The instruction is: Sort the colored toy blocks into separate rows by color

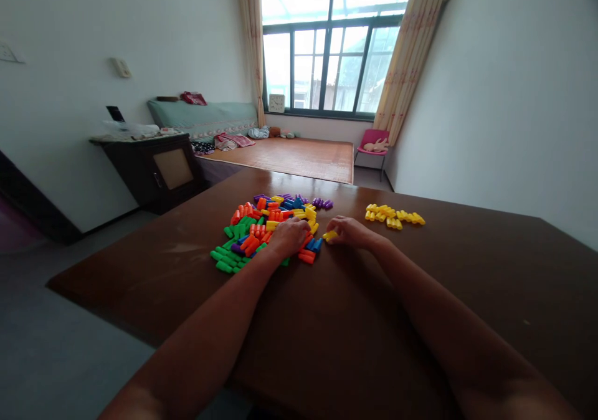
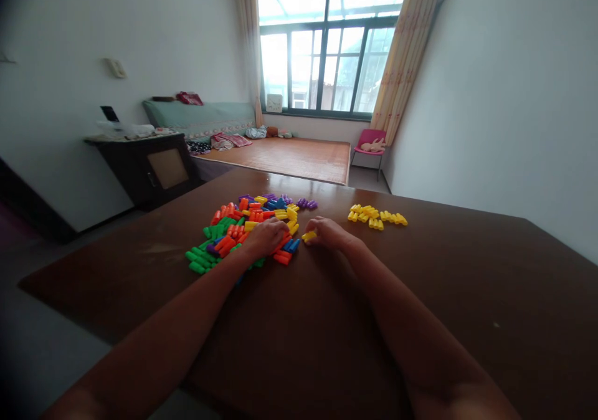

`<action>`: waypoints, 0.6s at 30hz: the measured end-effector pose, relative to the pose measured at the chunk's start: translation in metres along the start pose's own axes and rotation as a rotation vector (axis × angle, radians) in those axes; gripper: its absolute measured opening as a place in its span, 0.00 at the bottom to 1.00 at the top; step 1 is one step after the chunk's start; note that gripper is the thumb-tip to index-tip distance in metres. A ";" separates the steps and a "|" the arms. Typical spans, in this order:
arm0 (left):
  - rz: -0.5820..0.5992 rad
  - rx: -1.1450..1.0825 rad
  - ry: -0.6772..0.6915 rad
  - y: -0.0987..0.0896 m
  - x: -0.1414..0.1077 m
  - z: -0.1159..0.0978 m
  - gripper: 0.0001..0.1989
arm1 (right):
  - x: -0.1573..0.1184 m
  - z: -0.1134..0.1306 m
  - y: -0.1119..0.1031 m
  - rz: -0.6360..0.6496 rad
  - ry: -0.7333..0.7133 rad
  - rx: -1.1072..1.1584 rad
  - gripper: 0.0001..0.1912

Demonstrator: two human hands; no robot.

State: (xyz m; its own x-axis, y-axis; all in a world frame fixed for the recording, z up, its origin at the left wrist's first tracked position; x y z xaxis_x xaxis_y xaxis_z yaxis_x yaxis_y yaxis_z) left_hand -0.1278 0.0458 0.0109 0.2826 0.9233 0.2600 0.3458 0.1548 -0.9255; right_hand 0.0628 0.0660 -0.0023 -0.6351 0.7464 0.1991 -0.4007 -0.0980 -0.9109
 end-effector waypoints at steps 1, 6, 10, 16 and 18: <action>0.003 -0.004 0.004 0.001 0.000 0.000 0.13 | -0.003 -0.003 -0.004 0.011 0.069 -0.011 0.17; 0.002 -0.021 0.014 0.006 0.002 0.003 0.14 | -0.025 -0.025 -0.043 0.074 0.242 -0.030 0.19; -0.002 -0.013 0.036 0.006 0.002 0.003 0.14 | -0.074 -0.079 -0.094 -0.018 0.588 -0.127 0.19; 0.014 0.018 0.031 0.005 0.002 0.001 0.15 | -0.147 -0.148 -0.104 -0.076 1.013 -0.115 0.20; 0.012 0.010 0.030 0.005 0.002 0.001 0.15 | -0.153 -0.159 -0.096 -0.199 1.048 -0.020 0.20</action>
State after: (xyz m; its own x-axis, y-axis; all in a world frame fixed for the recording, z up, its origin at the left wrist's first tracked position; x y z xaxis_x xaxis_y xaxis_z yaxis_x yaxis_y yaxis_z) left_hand -0.1264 0.0490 0.0065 0.3136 0.9142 0.2565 0.3335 0.1469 -0.9313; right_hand 0.3034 0.0657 -0.0024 0.3296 0.9424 -0.0567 -0.4179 0.0917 -0.9038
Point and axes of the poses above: each hand's wrist, its own x-axis towards the middle knuckle, its own y-axis out of the palm, z = x × y, the point moved 4 cm from there along x, towards the middle knuckle, and after that the axes turned 11 degrees about -y, right-handed, at the moved point
